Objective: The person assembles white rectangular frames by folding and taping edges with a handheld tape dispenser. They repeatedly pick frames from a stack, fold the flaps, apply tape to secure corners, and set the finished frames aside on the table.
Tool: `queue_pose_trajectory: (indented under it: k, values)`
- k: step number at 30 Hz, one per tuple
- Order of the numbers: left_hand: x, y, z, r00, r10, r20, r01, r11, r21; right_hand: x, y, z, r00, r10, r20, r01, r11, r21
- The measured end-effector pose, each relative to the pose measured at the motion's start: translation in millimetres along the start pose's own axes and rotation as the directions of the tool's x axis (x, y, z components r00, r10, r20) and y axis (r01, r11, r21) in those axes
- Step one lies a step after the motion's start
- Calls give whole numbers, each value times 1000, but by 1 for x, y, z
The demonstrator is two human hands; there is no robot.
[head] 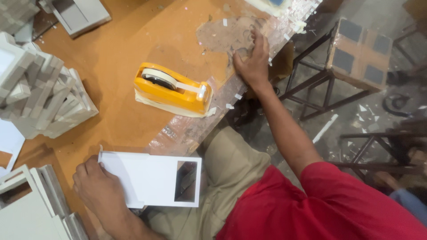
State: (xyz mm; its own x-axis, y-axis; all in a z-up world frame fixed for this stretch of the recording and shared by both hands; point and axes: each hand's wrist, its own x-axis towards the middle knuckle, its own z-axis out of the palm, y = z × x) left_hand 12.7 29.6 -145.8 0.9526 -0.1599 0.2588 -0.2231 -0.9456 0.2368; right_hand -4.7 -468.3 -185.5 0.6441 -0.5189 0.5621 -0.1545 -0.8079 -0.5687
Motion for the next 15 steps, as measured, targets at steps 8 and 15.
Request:
queue_pose_trajectory:
  k: [8, 15]
  values:
    - [0, -3, 4, 1000, 23, -20, -23, 1000, 14, 4, -2, 2, 1000, 13, -3, -13, 999, -38]
    - [-3, -10, 12, 998, 47, -30, -46, 998, 39, 3, -5, 1, 1000, 3, -14, -4, 999, -37]
